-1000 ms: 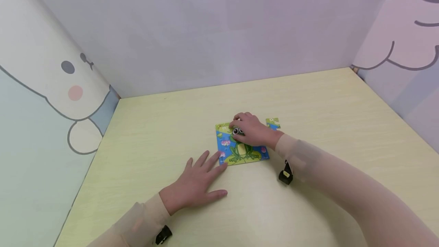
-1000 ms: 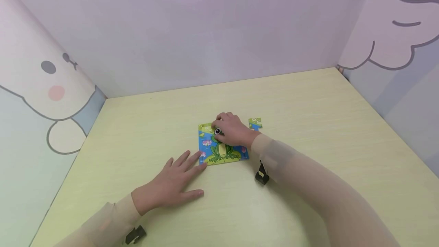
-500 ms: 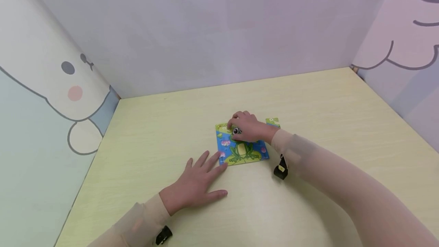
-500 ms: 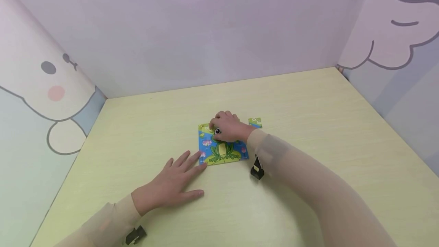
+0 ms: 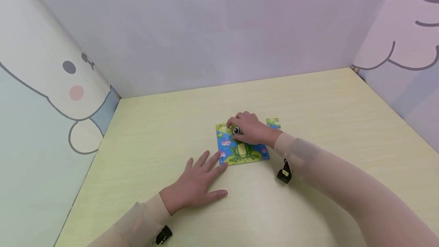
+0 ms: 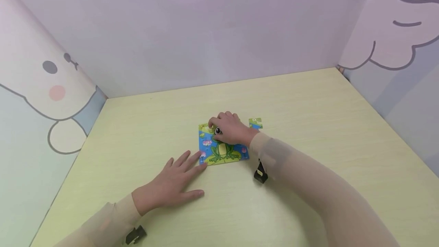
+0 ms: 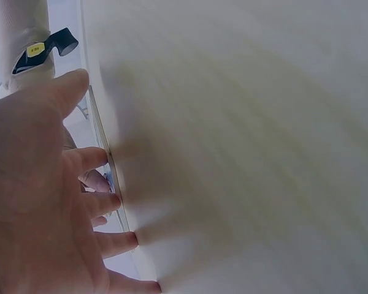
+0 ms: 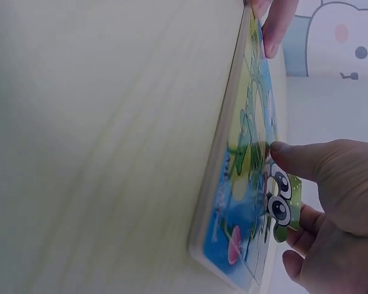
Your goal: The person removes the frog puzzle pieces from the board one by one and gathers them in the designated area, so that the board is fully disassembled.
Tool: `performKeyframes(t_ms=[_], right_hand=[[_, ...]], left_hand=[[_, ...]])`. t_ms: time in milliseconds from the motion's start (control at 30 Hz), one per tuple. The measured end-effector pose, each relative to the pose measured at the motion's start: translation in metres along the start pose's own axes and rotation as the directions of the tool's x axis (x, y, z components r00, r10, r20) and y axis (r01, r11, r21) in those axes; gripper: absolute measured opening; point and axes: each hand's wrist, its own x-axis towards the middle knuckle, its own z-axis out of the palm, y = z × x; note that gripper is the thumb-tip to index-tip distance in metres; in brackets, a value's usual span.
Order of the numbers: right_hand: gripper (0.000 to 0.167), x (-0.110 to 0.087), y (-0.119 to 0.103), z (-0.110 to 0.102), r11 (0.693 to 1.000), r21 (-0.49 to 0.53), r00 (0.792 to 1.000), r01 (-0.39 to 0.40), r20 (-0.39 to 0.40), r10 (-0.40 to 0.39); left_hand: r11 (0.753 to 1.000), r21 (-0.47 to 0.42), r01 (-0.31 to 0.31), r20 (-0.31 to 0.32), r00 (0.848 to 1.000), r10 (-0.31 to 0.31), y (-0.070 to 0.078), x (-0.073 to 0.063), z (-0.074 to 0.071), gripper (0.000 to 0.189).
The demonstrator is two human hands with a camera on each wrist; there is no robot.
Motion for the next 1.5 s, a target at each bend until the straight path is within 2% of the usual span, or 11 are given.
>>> performKeyframes(t_ms=[167,433,733,867,1000,1233,1500], right_hand=[[0.050,-0.003,0.002,-0.003,1.000,-0.001,1.000,-0.016,-0.025,0.016],[0.033,-0.007,0.012,-0.007,0.999,0.028,0.997,-0.023,-0.077,0.025],[0.027,-0.009,0.012,-0.008,0.997,0.070,0.994,0.043,-0.100,-0.036],[0.026,-0.010,0.013,-0.009,0.997,0.060,0.993,0.058,-0.104,-0.051],[0.026,-0.012,0.015,-0.009,0.996,0.054,0.992,0.064,-0.112,-0.058],[0.026,-0.014,0.017,-0.008,0.997,0.041,0.991,0.072,-0.114,-0.067],[0.024,-0.017,0.019,-0.010,0.996,0.019,0.987,0.090,-0.133,-0.087]], left_hand=[[1.000,0.001,-0.003,0.000,1.000,0.003,0.000,0.000,0.000,0.073],[1.000,-0.007,0.005,0.011,1.000,-0.005,0.001,0.001,-0.001,0.073],[1.000,0.024,-0.011,0.004,1.000,0.011,0.003,0.003,-0.008,0.071],[0.997,0.060,-0.046,-0.030,0.998,0.048,0.009,0.012,-0.013,0.070],[0.993,0.082,-0.081,-0.022,0.996,0.083,0.018,0.026,-0.015,0.071],[0.993,0.105,-0.047,0.068,0.997,0.040,0.029,0.048,-0.017,0.074],[0.995,0.096,-0.020,0.112,0.994,0.009,0.030,0.056,-0.018,0.075]])
